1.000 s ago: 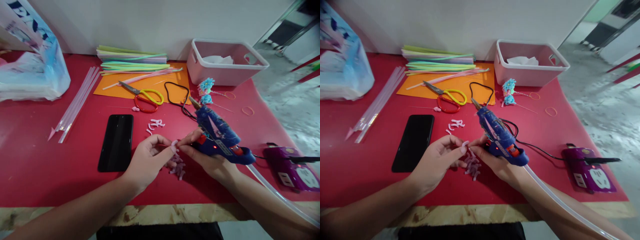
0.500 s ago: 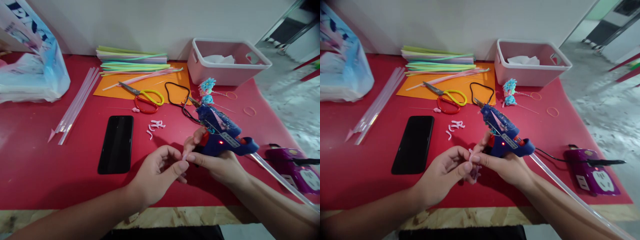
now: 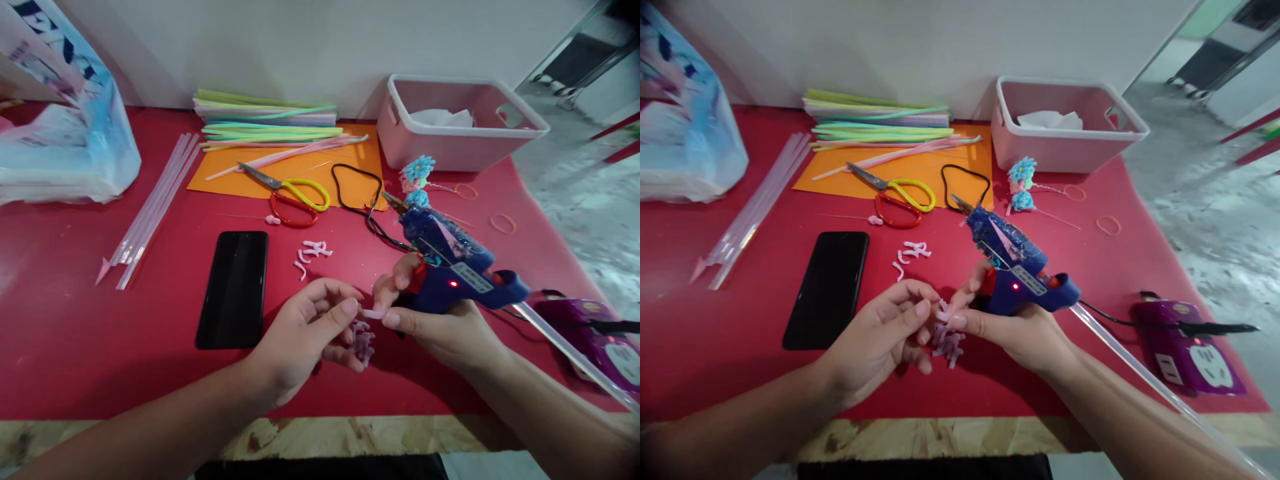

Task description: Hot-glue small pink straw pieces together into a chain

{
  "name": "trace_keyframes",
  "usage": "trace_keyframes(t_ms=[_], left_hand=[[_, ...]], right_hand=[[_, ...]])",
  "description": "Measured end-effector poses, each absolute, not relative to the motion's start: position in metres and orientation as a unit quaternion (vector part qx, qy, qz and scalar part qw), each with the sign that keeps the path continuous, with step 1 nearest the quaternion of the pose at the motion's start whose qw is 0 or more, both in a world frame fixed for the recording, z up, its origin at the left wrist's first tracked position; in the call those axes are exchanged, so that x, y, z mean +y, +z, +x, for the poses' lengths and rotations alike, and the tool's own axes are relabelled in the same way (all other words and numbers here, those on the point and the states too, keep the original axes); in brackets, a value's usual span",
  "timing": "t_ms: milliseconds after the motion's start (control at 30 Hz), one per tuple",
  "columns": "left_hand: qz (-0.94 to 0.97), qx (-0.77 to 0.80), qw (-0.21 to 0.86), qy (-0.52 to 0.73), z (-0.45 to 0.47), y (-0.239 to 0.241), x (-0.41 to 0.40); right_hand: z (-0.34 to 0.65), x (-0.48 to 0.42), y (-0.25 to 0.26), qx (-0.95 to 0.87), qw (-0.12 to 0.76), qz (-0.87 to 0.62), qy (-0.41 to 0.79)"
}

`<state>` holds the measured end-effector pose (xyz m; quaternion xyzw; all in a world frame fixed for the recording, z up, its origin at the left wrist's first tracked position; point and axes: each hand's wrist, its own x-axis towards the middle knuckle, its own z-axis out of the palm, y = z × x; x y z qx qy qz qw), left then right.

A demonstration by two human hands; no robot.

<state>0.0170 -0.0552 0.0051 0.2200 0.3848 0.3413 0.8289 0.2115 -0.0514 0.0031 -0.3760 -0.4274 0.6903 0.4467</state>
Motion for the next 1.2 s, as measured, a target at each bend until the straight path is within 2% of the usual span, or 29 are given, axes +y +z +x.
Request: trace_keyframes(t_ms=[200,400,500,633,767,1000,1200], left_hand=[[0.240,0.366,0.833,0.338,0.018,0.005,-0.056],[0.282,0.367,0.820,0.336,0.015,0.001,-0.058],[0.391,0.379,0.755,0.364,0.013,0.002,-0.059],[0.557,0.405,0.611,0.390,0.008,0.005,-0.059],[0.610,0.428,0.545,0.384,0.006,0.005,-0.056],[0.578,0.454,0.554,0.390,0.010,0.004,-0.054],[0.459,0.411,0.689,0.382,0.011,0.005,-0.052]], right_hand=[[0.209,-0.048,0.008,-0.466,0.411,-0.371,0.690],[0.212,-0.049,0.007,-0.455,0.420,-0.371,0.692],[0.214,-0.052,0.004,-0.440,0.400,-0.363,0.717],[0.214,-0.053,0.005,-0.465,0.372,-0.355,0.720],[0.213,-0.053,0.008,-0.483,0.391,-0.373,0.690],[0.214,-0.055,0.008,-0.504,0.422,-0.428,0.620],[0.210,-0.054,0.002,-0.419,0.426,-0.397,0.697]])
